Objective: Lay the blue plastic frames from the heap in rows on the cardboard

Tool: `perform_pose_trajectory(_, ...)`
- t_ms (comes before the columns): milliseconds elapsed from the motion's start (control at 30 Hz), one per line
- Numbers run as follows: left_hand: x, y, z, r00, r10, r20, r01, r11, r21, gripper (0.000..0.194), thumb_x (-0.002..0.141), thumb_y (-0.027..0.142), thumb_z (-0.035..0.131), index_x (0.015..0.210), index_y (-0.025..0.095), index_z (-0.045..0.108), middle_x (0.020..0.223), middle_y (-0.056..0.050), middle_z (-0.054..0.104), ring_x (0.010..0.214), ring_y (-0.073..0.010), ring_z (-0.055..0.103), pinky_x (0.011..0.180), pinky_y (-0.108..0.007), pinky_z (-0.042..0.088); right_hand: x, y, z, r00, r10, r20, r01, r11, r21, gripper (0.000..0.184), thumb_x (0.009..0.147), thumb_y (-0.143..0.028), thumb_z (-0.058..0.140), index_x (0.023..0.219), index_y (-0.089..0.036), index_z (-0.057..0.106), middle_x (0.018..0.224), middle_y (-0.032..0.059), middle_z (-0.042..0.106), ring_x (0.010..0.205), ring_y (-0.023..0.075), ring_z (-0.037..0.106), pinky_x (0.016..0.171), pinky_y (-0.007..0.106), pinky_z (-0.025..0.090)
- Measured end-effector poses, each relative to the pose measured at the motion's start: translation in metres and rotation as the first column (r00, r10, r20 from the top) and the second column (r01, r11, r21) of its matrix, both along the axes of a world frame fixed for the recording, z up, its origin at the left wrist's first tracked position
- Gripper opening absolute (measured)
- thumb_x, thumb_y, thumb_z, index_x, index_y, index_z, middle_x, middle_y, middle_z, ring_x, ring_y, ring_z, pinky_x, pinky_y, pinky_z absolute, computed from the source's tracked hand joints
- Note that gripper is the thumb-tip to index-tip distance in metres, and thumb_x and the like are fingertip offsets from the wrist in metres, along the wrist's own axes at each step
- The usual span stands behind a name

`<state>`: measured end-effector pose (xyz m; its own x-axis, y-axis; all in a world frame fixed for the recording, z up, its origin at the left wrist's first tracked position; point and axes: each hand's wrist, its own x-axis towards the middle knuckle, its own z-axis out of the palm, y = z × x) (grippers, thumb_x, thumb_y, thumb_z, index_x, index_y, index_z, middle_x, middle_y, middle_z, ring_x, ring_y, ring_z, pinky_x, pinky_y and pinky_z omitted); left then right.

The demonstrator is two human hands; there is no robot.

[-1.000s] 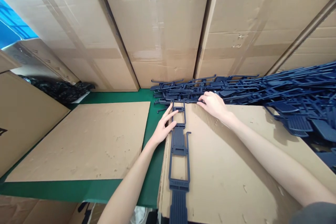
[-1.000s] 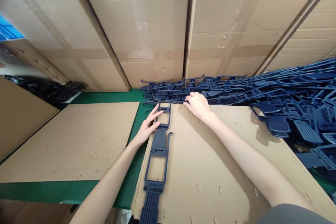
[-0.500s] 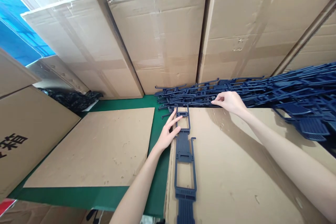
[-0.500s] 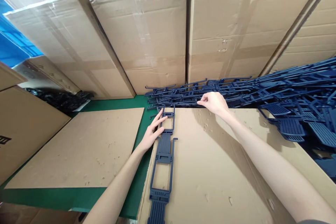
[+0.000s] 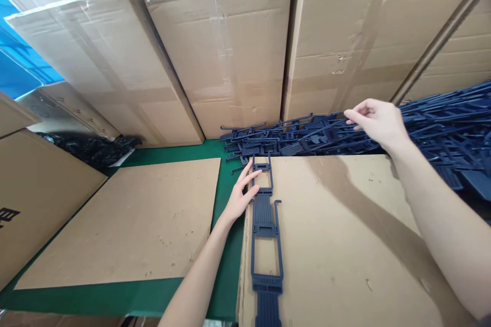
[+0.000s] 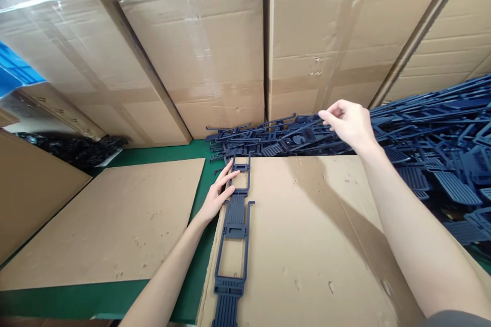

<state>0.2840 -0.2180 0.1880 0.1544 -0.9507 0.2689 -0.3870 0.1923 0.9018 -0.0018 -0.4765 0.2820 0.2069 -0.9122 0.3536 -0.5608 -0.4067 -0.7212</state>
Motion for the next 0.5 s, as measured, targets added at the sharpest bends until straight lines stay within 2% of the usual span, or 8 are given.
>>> perform_pose_trajectory(100, 0.0, -0.001, 0.001, 1.0, -0.003, -0.006, 0.002, 1.0, -0.004, 0.04, 0.089, 0.04, 0.056, 0.128, 0.028, 0.057, 0.156, 0.003, 0.015, 0.144, -0.0189, 0.017, 0.122, -0.034, 0.015, -0.01, 0.003, 0.011, 0.969, 0.024, 0.247, -0.036, 0.998, 0.045, 0.041, 0.085, -0.037, 0.058, 0.104, -0.002, 0.051, 0.089, 0.0146, 0.056, 0.074, 0.0106, 0.06, 0.063, 0.013, 0.045)
perform_pose_trajectory(200, 0.0, -0.001, 0.0, 1.0, -0.006, -0.015, 0.005, 1.0, -0.011, 0.04, 0.089, 0.04, 0.057, 0.128, 0.029, 0.057, 0.156, 0.003, 0.015, 0.144, -0.019, 0.018, 0.122, -0.035, 0.017, -0.014, 0.011, 0.025, 0.953, 0.072, 0.296, -0.045, 0.994, -0.096, 0.05, 0.081, -0.043, 0.061, 0.103, 0.001, 0.051, 0.085, 0.0156, 0.055, 0.063, 0.0078, 0.057, 0.06, 0.012, 0.045)
perform_pose_trajectory(267, 0.0, -0.002, 0.0, 1.0, -0.001, -0.016, 0.001, 1.0, -0.008, 0.04, 0.089, 0.04, 0.057, 0.128, 0.029, 0.057, 0.155, 0.003, 0.016, 0.144, -0.0192, 0.019, 0.122, -0.035, 0.017, -0.016, 0.018, 0.034, 0.935, 0.169, 0.312, -0.101, 0.97, -0.222, 0.057, 0.076, -0.05, 0.066, 0.097, 0.002, 0.054, 0.08, 0.0138, 0.054, 0.059, 0.0046, 0.053, 0.056, 0.01, 0.042)
perform_pose_trajectory(333, 0.001, -0.002, -0.001, 1.0, 0.005, -0.015, -0.005, 1.0, -0.006, 0.04, 0.089, 0.04, 0.057, 0.128, 0.03, 0.057, 0.155, 0.003, 0.016, 0.144, -0.0193, 0.019, 0.122, -0.035, 0.017, -0.016, 0.027, 0.041, 0.905, 0.277, 0.324, -0.193, 0.944, -0.269, 0.061, 0.071, -0.054, 0.069, 0.093, 0.002, 0.057, 0.077, 0.0124, 0.053, 0.057, 0.0041, 0.051, 0.053, 0.011, 0.041)
perform_pose_trajectory(400, 0.001, -0.003, -0.002, 1.0, 0.007, -0.014, -0.008, 1.0, -0.009, 0.04, 0.089, 0.04, 0.057, 0.127, 0.03, 0.057, 0.155, 0.003, 0.017, 0.144, -0.0193, 0.019, 0.121, -0.035, 0.018, -0.013, 0.036, 0.045, 0.888, 0.359, 0.289, -0.31, 0.929, -0.203, 0.063, 0.069, -0.056, 0.071, 0.093, 0.001, 0.06, 0.075, 0.0124, 0.054, 0.057, 0.0062, 0.052, 0.054, 0.013, 0.044)
perform_pose_trajectory(467, 0.002, -0.003, -0.003, 1.0, 0.003, -0.014, -0.003, 1.0, -0.017, 0.039, 0.089, 0.04, 0.057, 0.127, 0.03, 0.058, 0.155, 0.003, 0.017, 0.144, -0.0195, 0.019, 0.122, -0.035, 0.017, -0.006, 0.046, 0.047, 0.875, 0.445, 0.19, -0.446, 0.894, -0.039, 0.066, 0.067, -0.059, 0.071, 0.094, 0.001, 0.061, 0.078, 0.0132, 0.055, 0.063, 0.0083, 0.055, 0.06, 0.015, 0.048)
perform_pose_trajectory(500, 0.002, -0.003, -0.003, 1.0, 0.001, -0.014, -0.001, 1.0, -0.019, 0.039, 0.089, 0.04, 0.057, 0.127, 0.03, 0.058, 0.155, 0.003, 0.017, 0.144, -0.0196, 0.019, 0.122, -0.035, 0.017, -0.001, 0.05, 0.046, 0.854, 0.498, 0.148, -0.51, 0.858, 0.058, 0.068, 0.066, -0.061, 0.07, 0.094, 0.001, 0.061, 0.08, 0.0133, 0.056, 0.066, 0.0089, 0.056, 0.063, 0.016, 0.049)
